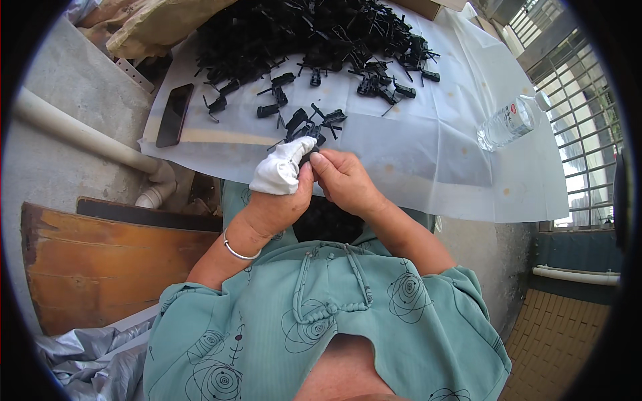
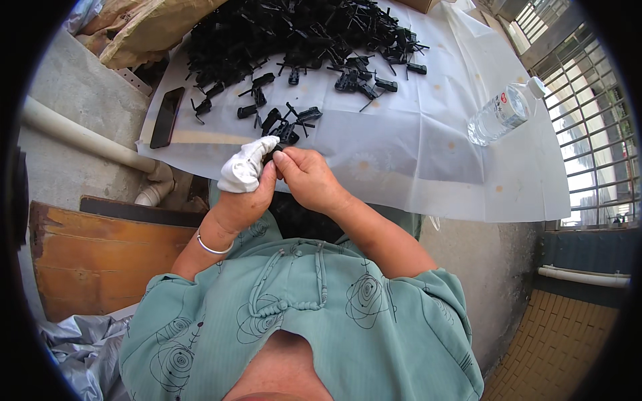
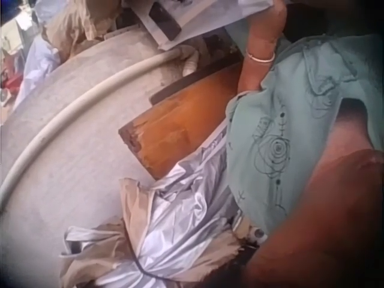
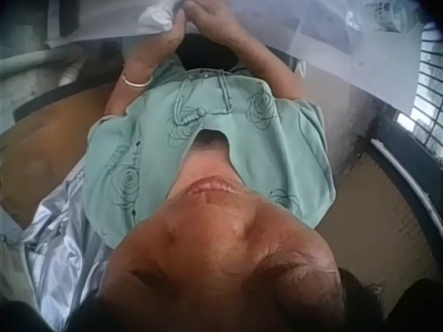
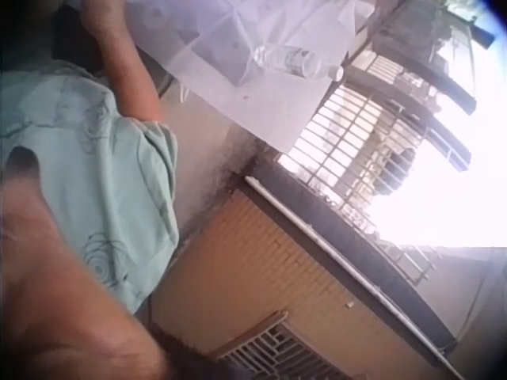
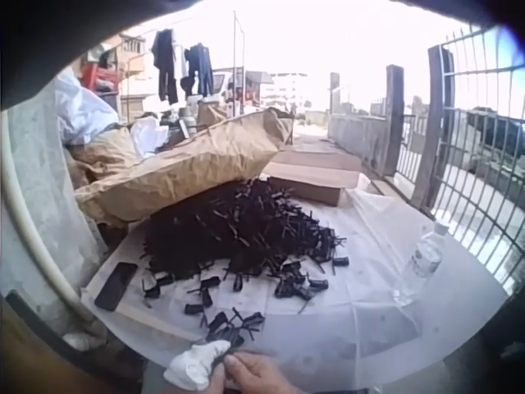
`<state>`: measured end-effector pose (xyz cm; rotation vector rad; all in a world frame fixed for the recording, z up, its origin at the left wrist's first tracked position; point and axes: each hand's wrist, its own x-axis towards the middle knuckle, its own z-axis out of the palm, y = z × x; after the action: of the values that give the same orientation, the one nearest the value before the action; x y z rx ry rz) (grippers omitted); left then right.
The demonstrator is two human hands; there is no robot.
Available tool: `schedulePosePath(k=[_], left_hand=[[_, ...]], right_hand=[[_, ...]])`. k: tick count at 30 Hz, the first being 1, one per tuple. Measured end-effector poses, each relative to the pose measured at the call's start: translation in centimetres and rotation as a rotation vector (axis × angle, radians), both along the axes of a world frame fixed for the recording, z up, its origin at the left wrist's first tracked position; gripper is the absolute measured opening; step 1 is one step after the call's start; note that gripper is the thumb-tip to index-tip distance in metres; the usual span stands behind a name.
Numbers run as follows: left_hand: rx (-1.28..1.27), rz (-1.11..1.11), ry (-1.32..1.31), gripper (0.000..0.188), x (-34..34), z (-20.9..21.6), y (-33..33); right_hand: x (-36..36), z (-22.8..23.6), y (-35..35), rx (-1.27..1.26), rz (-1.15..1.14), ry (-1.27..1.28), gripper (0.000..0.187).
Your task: Cleaning small black plastic components using a white cloth at a workbench.
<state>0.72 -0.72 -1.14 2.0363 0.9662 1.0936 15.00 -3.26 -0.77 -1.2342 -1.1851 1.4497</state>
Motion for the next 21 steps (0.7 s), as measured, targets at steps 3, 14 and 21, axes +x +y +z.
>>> schedulePosePath(k=[3, 14, 21], left_hand=[[-0.07, -0.036, 0.003, 0.028, -0.1, 0.3, -0.1], [-0.677, -0.164, -0.358, 0.027, -0.6, 1.6, 0.3], [-0.575, -0.341, -0.229, 0.03, -0.3, 1.4, 0.2]], right_hand=[[1.1, 0.3, -0.2, 0.077, 0.105, 0.021, 0.028], [3.2, 0.2, -0.1, 0.472, -0.009, -0.424, 0.013], [2.2, 0.8, 0.3, 0.203, 0.044, -0.152, 0.017]])
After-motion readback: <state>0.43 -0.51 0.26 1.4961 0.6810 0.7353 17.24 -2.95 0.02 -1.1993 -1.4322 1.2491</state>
